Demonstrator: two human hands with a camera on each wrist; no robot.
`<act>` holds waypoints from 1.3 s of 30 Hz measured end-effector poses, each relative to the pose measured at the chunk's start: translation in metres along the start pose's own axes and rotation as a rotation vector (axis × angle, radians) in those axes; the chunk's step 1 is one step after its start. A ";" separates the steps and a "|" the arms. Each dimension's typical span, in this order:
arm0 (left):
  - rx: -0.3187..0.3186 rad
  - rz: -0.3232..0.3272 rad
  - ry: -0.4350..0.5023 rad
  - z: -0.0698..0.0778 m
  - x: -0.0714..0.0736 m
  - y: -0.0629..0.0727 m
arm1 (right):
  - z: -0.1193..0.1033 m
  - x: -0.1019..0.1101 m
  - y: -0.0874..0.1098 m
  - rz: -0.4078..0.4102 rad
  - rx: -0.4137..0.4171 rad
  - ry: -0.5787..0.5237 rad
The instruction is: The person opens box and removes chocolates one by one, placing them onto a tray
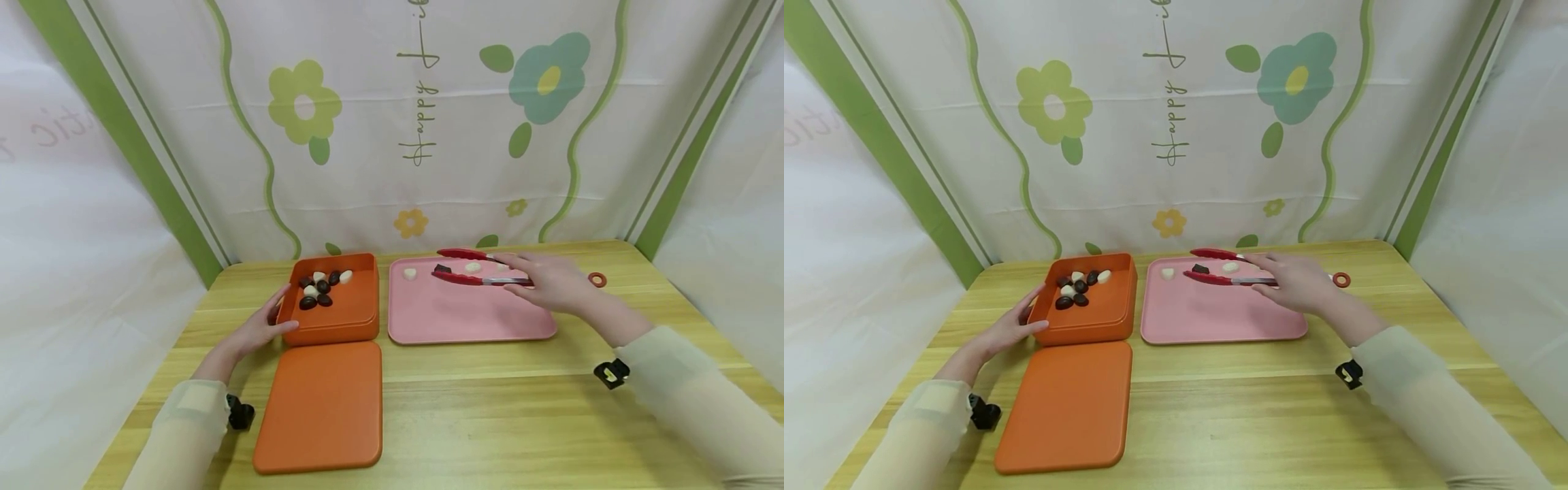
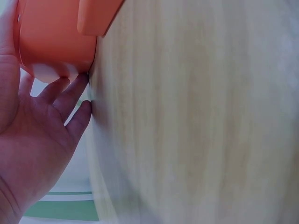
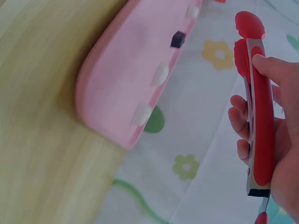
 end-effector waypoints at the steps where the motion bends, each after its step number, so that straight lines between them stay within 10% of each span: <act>1: 0.003 0.001 0.001 0.000 0.000 0.000 | -0.006 0.000 -0.002 -0.004 0.008 -0.006; 19: 0.014 0.005 0.013 -0.001 0.000 0.001 | -0.075 0.003 -0.042 0.089 0.187 -0.023; 39: -0.009 0.000 0.039 0.000 0.000 -0.001 | -0.136 -0.031 -0.096 0.018 0.278 -0.043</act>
Point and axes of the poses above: each hand's wrist, its own y-axis away from the middle knuckle, its own x-axis out of the back of the hand, z = x × y, the point moved 10 cm from there along -y, towards the middle knuckle, and after that the axes turned 4 degrees about z, right-handed, at the moved point
